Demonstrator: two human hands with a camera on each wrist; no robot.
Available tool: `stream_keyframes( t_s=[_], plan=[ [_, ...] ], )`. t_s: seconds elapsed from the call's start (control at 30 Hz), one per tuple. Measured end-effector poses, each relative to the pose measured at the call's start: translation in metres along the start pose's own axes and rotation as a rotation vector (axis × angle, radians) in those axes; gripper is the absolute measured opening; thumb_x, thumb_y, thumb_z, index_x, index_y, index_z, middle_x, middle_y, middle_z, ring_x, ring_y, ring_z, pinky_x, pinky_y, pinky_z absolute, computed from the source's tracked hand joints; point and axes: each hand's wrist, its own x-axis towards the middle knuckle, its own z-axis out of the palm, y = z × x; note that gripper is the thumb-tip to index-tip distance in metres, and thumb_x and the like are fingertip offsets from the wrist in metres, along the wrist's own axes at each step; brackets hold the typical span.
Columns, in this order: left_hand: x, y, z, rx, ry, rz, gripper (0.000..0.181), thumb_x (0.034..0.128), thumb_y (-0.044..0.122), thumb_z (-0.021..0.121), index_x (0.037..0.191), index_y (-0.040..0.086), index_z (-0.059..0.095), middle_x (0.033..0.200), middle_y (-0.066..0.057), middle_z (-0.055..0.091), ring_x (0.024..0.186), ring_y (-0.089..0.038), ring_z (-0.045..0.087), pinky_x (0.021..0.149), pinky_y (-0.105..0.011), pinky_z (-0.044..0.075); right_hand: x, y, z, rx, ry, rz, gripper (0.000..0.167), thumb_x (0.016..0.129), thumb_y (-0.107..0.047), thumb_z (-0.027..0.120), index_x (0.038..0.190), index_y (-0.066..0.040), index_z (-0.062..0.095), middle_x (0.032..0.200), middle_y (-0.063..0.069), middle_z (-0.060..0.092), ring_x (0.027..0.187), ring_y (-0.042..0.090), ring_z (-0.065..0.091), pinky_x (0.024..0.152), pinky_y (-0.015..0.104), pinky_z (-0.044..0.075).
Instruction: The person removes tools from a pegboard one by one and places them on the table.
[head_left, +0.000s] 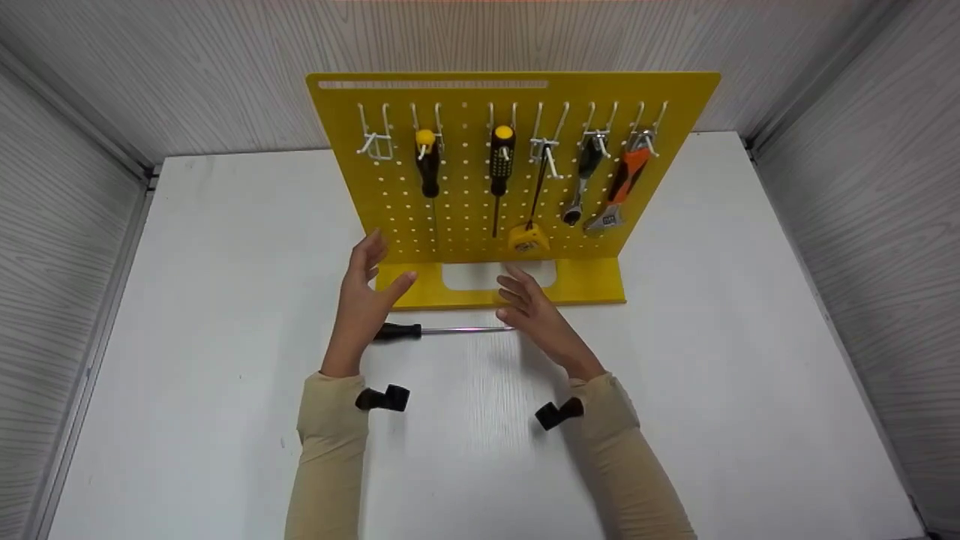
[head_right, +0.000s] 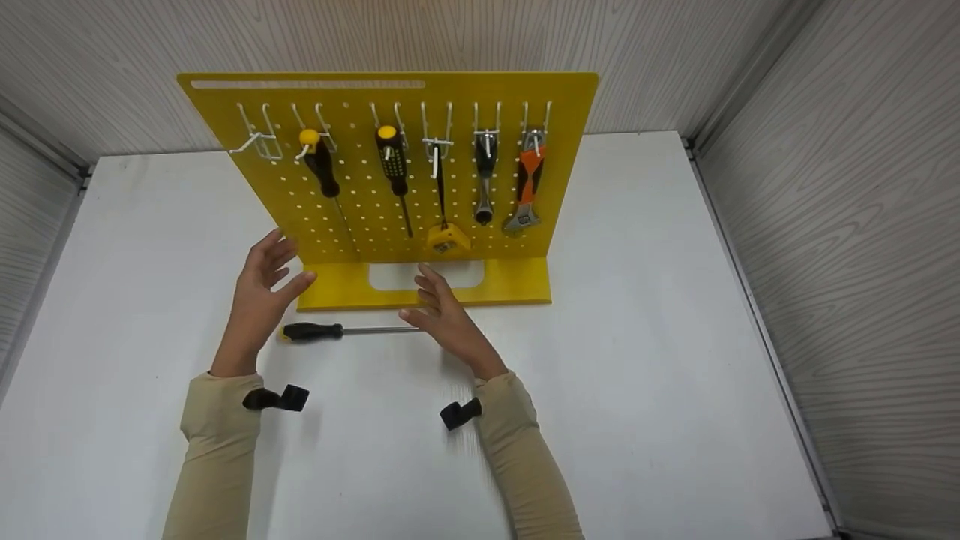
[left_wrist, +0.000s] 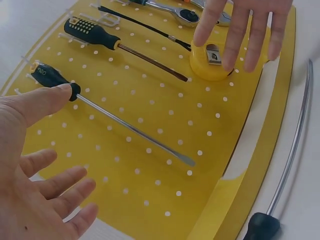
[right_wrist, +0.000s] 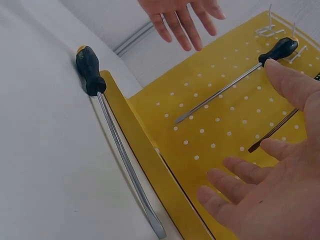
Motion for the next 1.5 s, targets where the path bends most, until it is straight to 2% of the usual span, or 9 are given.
stream_keyframes(
  t_s=[0.27, 0.53, 0.73, 0.97, 1.07, 1.27, 1.5],
  plan=[
    [0.012, 0.005, 0.004, -0.094, -0.021, 0.024, 0.077, 0.0883, 0.028, 0.07, 0.151, 0.012, 0.028, 0.147, -0.011, 0.042, 0.137, -0.023, 0.04, 0.117, -0.042, 0.027, 0.005, 0.002, 0.004, 0.053, -0.016, 0.003, 0.079, 0.094, -0.026, 0.062, 0.155, -0.018, 0.012, 0.159, 0.016, 0.021, 0.147, 0.032, 0.025, 0.115, 0.049, 0.03],
    [0.022, 0.009, 0.012, -0.14, -0.027, 0.034, 0.074, 0.0897, 0.026, 0.069, 0.15, 0.01, 0.029, 0.146, -0.013, 0.045, 0.135, -0.023, 0.042, 0.113, -0.044, 0.032, 0.008, 0.002, 0.008, 0.077, -0.024, -0.011, 0.08, 0.091, -0.031, 0.066, 0.154, -0.021, 0.017, 0.159, 0.015, 0.021, 0.146, 0.03, 0.026, 0.114, 0.048, 0.032],
    [0.03, 0.012, 0.02, -0.17, -0.044, 0.041, 0.075, 0.0895, 0.025, 0.069, 0.151, 0.012, 0.028, 0.149, -0.012, 0.042, 0.138, -0.023, 0.04, 0.115, -0.045, 0.029, 0.011, 0.001, 0.01, 0.067, -0.018, 0.01, 0.078, 0.093, -0.024, 0.064, 0.154, -0.021, 0.016, 0.159, 0.015, 0.022, 0.146, 0.031, 0.028, 0.114, 0.047, 0.033],
    [0.039, 0.012, 0.025, -0.142, -0.061, 0.011, 0.079, 0.0877, 0.03, 0.071, 0.152, 0.014, 0.027, 0.152, -0.008, 0.039, 0.141, -0.021, 0.036, 0.119, -0.038, 0.025, 0.013, 0.0, 0.009, 0.073, -0.01, 0.038, 0.077, 0.094, -0.019, 0.062, 0.155, -0.018, 0.015, 0.158, 0.014, 0.024, 0.144, 0.031, 0.031, 0.114, 0.046, 0.033],
    [0.043, 0.013, 0.026, -0.114, -0.069, 0.013, 0.079, 0.0873, 0.033, 0.071, 0.151, 0.013, 0.028, 0.151, -0.008, 0.04, 0.141, -0.021, 0.036, 0.118, -0.039, 0.025, 0.014, 0.001, 0.01, 0.092, -0.021, 0.037, 0.076, 0.095, -0.016, 0.06, 0.155, -0.017, 0.014, 0.158, 0.015, 0.024, 0.145, 0.032, 0.03, 0.114, 0.047, 0.032],
    [0.048, 0.014, 0.029, -0.082, -0.078, 0.025, 0.075, 0.0873, 0.032, 0.071, 0.149, 0.013, 0.032, 0.147, -0.007, 0.044, 0.137, -0.021, 0.039, 0.116, -0.039, 0.028, 0.014, 0.001, 0.012, 0.104, -0.045, 0.022, 0.08, 0.093, -0.024, 0.064, 0.155, -0.018, 0.013, 0.158, 0.016, 0.025, 0.145, 0.033, 0.029, 0.114, 0.048, 0.032],
    [0.048, 0.013, 0.034, -0.095, -0.109, 0.027, 0.071, 0.0878, 0.027, 0.071, 0.146, 0.011, 0.034, 0.142, -0.009, 0.048, 0.133, -0.022, 0.044, 0.117, -0.04, 0.026, 0.017, 0.0, 0.015, 0.112, -0.053, 0.007, 0.081, 0.092, -0.023, 0.065, 0.155, -0.017, 0.014, 0.158, 0.018, 0.024, 0.145, 0.035, 0.029, 0.113, 0.045, 0.035]
  ],
)
